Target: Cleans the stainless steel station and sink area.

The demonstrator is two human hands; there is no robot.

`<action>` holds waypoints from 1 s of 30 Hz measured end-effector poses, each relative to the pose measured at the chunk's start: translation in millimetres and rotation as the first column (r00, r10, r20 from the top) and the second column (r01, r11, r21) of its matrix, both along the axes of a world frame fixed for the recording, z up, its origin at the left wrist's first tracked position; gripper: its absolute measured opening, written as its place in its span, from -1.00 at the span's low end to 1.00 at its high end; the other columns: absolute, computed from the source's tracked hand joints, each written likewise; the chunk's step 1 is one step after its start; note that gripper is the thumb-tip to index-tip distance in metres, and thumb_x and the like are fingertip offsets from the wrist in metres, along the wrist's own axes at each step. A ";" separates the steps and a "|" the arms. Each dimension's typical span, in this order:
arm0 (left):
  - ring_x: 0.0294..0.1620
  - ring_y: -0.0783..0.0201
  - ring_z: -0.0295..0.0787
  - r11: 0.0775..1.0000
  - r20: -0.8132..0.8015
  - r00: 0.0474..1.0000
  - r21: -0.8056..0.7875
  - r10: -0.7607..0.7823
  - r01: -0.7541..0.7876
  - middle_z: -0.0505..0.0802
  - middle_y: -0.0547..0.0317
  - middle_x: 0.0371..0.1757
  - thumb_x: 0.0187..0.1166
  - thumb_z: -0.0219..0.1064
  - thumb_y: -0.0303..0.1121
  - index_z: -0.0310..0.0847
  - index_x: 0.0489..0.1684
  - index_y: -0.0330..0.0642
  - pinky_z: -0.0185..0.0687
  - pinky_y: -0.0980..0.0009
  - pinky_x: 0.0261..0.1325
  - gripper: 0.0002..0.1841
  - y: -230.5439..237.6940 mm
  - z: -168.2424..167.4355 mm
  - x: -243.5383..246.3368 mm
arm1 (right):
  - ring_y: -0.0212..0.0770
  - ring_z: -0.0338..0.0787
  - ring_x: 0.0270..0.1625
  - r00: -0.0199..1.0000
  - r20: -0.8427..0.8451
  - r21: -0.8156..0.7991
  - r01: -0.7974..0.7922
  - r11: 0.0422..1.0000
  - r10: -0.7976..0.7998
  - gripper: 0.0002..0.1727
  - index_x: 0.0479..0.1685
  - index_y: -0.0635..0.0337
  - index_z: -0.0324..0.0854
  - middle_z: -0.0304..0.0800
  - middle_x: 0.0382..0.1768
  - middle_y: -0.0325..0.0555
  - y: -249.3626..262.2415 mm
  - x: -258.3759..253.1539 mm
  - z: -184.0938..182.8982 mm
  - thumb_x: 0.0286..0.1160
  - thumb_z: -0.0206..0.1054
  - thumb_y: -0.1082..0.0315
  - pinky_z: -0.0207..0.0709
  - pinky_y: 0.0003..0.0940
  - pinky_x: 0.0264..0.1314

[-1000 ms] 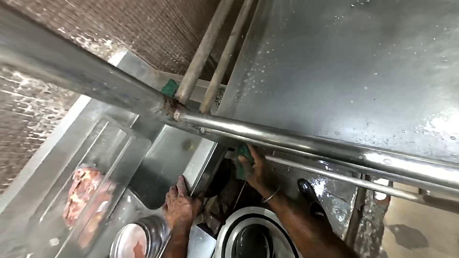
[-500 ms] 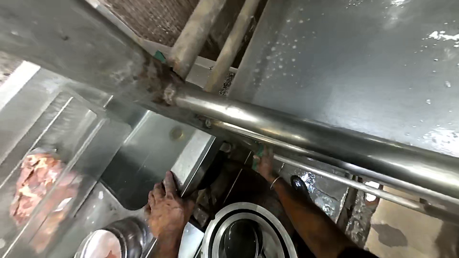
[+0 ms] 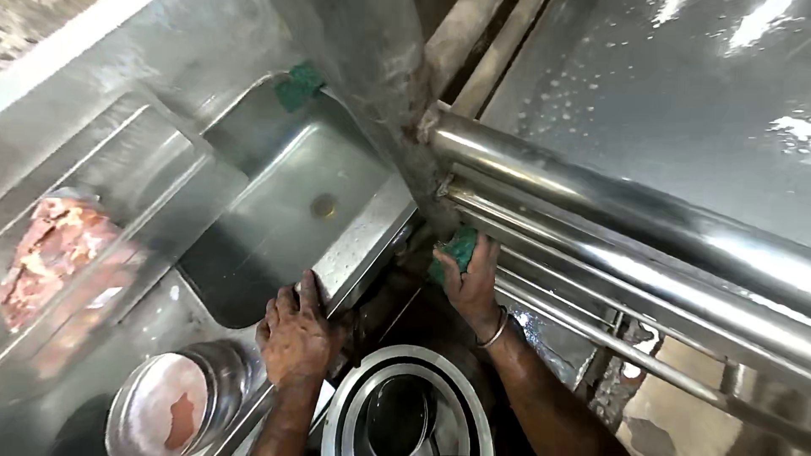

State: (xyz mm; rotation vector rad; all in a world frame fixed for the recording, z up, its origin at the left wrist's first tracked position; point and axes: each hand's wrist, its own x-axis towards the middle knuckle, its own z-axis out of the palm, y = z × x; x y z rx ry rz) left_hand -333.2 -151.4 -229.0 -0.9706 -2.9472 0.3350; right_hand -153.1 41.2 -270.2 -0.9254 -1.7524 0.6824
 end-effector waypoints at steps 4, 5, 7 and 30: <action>0.69 -0.34 0.34 0.998 0.024 0.999 -0.046 0.040 -0.039 0.43 -0.34 0.69 0.07 0.66 0.10 0.09 0.88 0.08 0.27 -0.37 0.55 0.17 2.9 1.4 2.4 | 0.31 0.54 0.58 0.939 0.287 -0.391 -0.066 0.918 0.190 -0.15 0.76 0.43 0.11 0.38 0.61 0.45 -13.5 15.9 -118.8 0.68 0.31 0.01 0.46 0.16 0.59; 0.69 -0.33 0.34 0.998 0.022 0.999 -0.042 0.043 -0.042 0.43 -0.33 0.69 0.06 0.67 0.09 0.09 0.88 0.08 0.28 -0.36 0.55 0.17 5.4 1.3 2.8 | 0.36 0.49 0.61 0.911 0.318 -0.515 -0.065 0.855 0.261 -0.14 0.77 0.43 0.11 0.34 0.62 0.49 -7.2 17.7 -150.0 0.68 0.30 0.00 0.42 0.21 0.61; 0.69 -0.30 0.34 0.997 0.026 0.998 -0.050 0.062 -0.060 0.43 -0.31 0.69 0.07 0.66 0.12 0.08 0.88 0.11 0.28 -0.33 0.56 0.17 7.6 2.2 4.6 | 0.38 0.41 0.66 0.880 0.304 -0.655 -0.086 0.751 0.366 -0.13 0.79 0.37 0.09 0.26 0.68 0.48 6.6 20.2 -183.1 0.65 0.35 0.03 0.36 0.24 0.65; 0.70 -0.25 0.33 0.996 0.034 0.995 0.010 0.093 -0.093 0.46 -0.21 0.68 0.04 0.58 0.20 0.16 0.84 0.14 0.34 -0.27 0.52 0.13 10.9 -0.6 4.0 | -0.20 0.69 0.32 0.955 -0.129 -0.785 -0.263 0.561 0.268 -0.45 0.47 0.41 0.50 0.72 0.28 0.20 61.9 1.7 -126.2 0.88 -0.06 0.11 0.50 -0.16 0.50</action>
